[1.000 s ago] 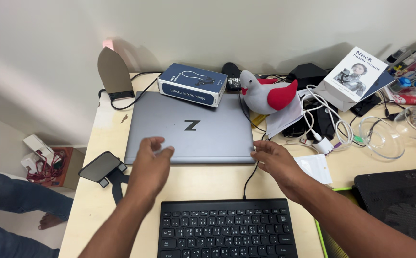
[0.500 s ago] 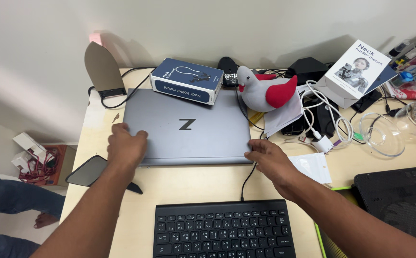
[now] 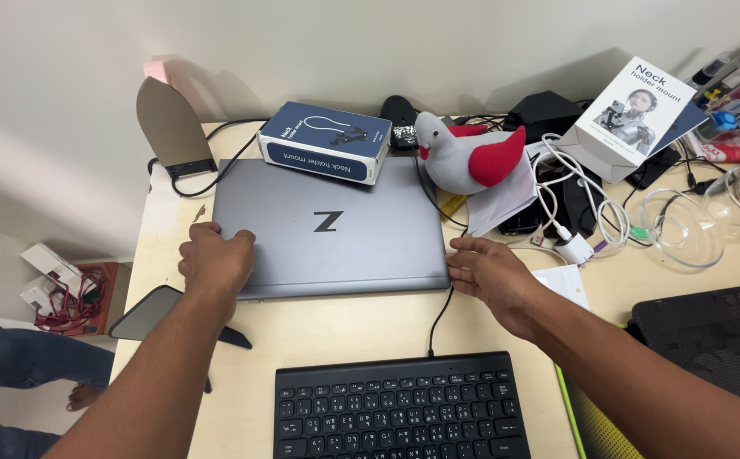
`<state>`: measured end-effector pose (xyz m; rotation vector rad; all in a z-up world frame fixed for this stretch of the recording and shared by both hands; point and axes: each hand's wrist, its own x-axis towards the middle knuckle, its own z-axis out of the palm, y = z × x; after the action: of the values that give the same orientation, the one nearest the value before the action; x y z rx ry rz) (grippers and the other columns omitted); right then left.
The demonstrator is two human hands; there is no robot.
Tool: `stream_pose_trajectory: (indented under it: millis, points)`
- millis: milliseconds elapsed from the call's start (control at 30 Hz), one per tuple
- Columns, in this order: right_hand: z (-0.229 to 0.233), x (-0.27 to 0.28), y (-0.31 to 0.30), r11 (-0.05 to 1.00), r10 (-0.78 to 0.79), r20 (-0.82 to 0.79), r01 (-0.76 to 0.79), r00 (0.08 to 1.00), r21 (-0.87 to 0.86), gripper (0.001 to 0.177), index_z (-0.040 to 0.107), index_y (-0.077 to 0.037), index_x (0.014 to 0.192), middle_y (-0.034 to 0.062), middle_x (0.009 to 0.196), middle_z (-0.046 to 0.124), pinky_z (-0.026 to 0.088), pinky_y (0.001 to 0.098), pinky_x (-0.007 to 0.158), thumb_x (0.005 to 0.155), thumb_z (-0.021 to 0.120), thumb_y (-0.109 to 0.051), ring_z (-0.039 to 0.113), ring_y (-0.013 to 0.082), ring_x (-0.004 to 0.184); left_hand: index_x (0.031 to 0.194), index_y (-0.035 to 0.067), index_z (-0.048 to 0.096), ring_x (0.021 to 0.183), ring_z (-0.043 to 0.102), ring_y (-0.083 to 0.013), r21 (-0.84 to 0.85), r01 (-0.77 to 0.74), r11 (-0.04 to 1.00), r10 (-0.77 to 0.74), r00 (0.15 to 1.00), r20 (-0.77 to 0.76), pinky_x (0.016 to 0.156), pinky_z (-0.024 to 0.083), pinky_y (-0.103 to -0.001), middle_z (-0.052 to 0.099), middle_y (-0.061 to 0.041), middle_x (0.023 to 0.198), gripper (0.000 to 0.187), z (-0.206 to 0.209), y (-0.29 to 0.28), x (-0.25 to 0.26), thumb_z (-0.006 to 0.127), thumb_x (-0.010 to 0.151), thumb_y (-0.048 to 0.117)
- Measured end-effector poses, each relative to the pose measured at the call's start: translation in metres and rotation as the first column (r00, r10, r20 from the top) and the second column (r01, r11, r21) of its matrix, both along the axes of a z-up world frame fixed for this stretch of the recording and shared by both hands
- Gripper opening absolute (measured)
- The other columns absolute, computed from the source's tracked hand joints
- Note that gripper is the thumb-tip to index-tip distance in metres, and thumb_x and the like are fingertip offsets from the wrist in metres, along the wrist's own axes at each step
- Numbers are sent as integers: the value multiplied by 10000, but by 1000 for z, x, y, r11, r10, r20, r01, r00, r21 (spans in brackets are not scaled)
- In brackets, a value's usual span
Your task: The person adjusts a keyboard, then picks up and inspects a phone holder, a laptop cooling pad, and a laptop. They place the laptop on the cooling pad, then pick up a pink handheld massager, wrap its cord around the device, and place it on the desk.
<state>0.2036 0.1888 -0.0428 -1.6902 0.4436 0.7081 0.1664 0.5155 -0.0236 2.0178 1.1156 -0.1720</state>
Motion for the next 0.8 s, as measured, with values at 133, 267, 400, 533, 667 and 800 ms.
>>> stream_pose_trajectory:
  millis: [133,267,400,533,667,800]
  points:
    - [-5,2,-3,996,-57,-10,58,998,69,438,497,-27,1414,62,1192,642,496,330,1023,999,515,-166,607,171,1114,1498,65,381,1410,392,-363,-13,-55,998,55,998,-3,1118,430,-487,395,-203,1504,685,-1,2,5,652,909,288]
    - [-10,3,2,999,-19,12,19,1000,28,381,553,-50,1343,19,1075,644,493,315,967,983,567,-176,594,127,1002,1496,28,393,1362,507,-377,-136,-210,968,210,978,-15,1140,444,-463,505,-224,1462,672,-4,11,12,625,917,275]
    - [-12,6,2,1000,7,26,-7,1000,-24,367,577,-69,1315,4,1029,635,489,326,945,978,585,-213,579,118,946,1402,-156,456,1307,587,-359,-316,-246,916,290,952,98,1099,457,-454,568,-296,1399,617,-12,25,17,616,944,226]
    - [-11,7,4,999,5,-2,-5,1000,-45,379,570,-90,1327,4,1022,603,469,353,940,973,605,-220,546,123,937,1399,-135,467,1286,544,-332,-376,-256,891,325,937,131,1090,404,-423,520,-275,1422,595,-9,36,20,613,973,255]
    - [-7,5,2,999,17,-10,-17,1000,-47,385,575,-91,1324,-4,1031,607,473,364,942,966,609,-228,549,124,947,1410,-119,461,1229,657,-316,-427,-251,869,322,941,103,1071,497,-404,579,-280,1400,547,15,32,24,506,1021,263]
    - [-5,6,1,1000,-8,-27,7,1000,-22,365,579,-88,1308,-5,1041,615,481,371,931,967,605,-216,562,127,952,1424,-1,515,1198,658,-298,-459,-192,867,288,946,149,1029,525,-416,594,-222,1370,487,37,27,23,435,1027,271]
